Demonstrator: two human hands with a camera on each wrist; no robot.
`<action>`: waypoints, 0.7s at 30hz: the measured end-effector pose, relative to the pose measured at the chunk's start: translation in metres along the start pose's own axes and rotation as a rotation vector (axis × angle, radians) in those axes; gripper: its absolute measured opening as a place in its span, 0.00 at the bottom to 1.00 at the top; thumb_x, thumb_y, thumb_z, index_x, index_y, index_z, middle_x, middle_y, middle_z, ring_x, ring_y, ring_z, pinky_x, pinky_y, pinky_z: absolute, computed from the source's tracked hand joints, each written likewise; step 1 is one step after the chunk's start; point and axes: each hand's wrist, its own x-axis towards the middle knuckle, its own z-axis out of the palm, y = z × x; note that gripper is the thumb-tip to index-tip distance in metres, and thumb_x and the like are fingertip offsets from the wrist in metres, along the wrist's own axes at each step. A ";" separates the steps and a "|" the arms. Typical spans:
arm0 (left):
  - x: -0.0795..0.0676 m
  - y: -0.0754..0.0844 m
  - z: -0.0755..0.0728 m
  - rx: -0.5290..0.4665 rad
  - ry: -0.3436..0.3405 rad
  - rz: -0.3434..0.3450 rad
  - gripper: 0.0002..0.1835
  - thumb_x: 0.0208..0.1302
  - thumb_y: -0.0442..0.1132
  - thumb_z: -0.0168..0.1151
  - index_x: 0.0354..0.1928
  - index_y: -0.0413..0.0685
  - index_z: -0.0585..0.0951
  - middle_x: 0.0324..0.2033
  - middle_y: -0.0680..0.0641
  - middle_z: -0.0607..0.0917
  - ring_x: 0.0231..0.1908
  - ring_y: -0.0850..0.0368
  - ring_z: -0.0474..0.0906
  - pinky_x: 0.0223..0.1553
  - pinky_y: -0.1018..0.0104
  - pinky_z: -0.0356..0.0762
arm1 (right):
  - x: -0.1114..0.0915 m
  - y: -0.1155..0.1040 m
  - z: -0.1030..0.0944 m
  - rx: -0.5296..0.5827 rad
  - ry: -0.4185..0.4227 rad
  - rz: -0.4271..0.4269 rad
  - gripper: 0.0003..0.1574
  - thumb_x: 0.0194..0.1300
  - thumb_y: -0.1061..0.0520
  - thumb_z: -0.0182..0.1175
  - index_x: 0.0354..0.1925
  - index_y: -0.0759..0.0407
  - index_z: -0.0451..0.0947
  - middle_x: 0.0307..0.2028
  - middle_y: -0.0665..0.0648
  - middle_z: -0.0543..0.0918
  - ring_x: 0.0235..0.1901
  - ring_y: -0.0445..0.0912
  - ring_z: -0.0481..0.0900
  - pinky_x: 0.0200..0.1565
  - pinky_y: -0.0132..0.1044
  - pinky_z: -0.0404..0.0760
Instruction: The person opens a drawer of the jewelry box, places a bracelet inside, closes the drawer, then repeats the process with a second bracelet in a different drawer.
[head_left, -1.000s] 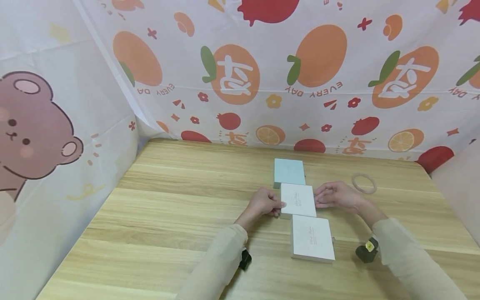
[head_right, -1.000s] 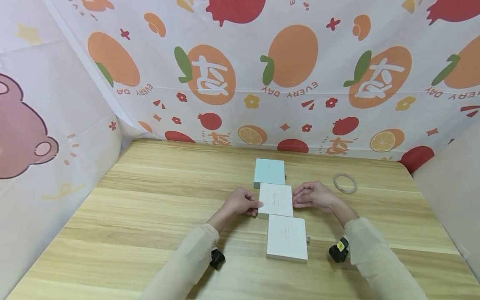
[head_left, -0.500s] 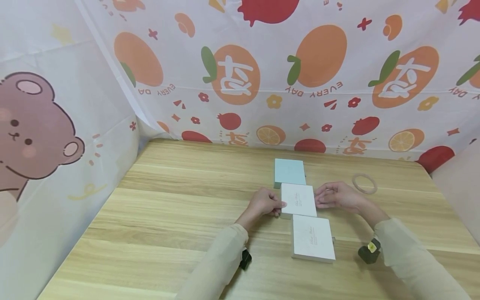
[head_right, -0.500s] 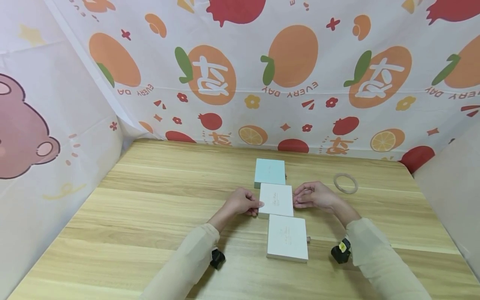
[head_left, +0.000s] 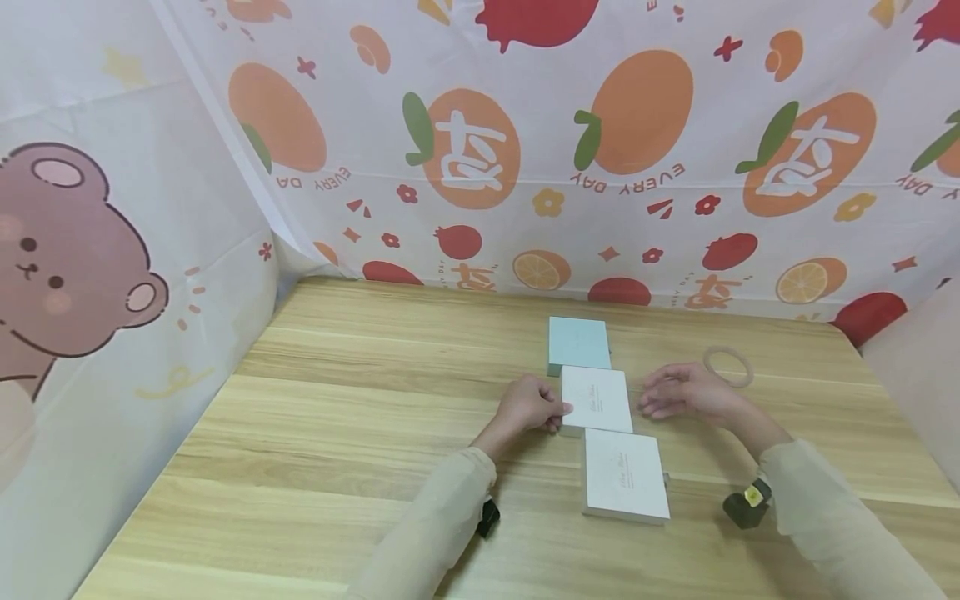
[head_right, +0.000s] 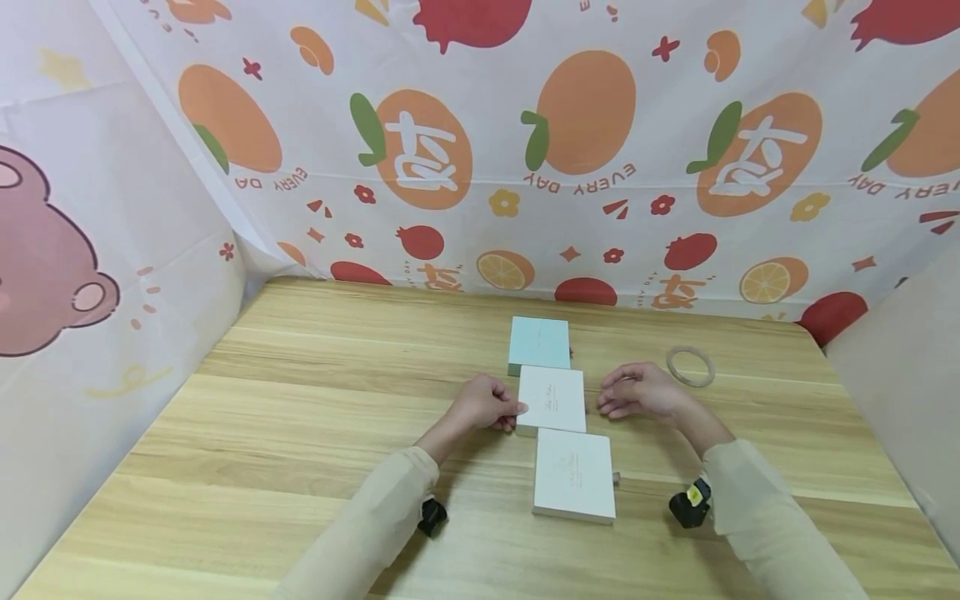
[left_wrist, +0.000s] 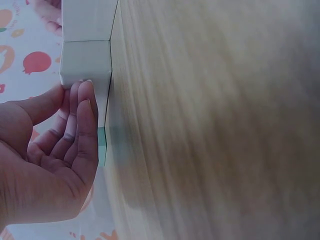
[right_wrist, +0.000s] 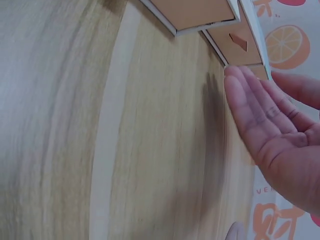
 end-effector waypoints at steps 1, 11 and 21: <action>0.000 0.000 0.000 0.006 0.000 0.001 0.15 0.54 0.35 0.66 0.14 0.37 0.77 0.15 0.46 0.81 0.18 0.54 0.80 0.23 0.68 0.80 | -0.001 0.001 -0.001 -0.008 0.002 -0.002 0.19 0.66 0.66 0.50 0.48 0.82 0.63 0.39 0.68 0.80 0.40 0.55 0.81 0.44 0.48 0.79; 0.003 0.001 -0.001 0.047 -0.020 -0.012 0.20 0.54 0.36 0.66 0.10 0.44 0.70 0.14 0.48 0.81 0.18 0.54 0.80 0.23 0.68 0.79 | -0.007 0.002 -0.002 -0.087 0.081 0.079 0.17 0.66 0.65 0.50 0.46 0.81 0.66 0.38 0.66 0.80 0.39 0.53 0.81 0.43 0.44 0.80; 0.004 0.004 -0.004 0.104 -0.053 0.001 0.19 0.56 0.37 0.66 0.11 0.41 0.73 0.14 0.48 0.81 0.19 0.52 0.80 0.24 0.68 0.78 | -0.006 0.012 -0.005 -0.092 0.066 0.060 0.15 0.66 0.66 0.49 0.45 0.81 0.68 0.38 0.65 0.81 0.38 0.50 0.81 0.42 0.41 0.80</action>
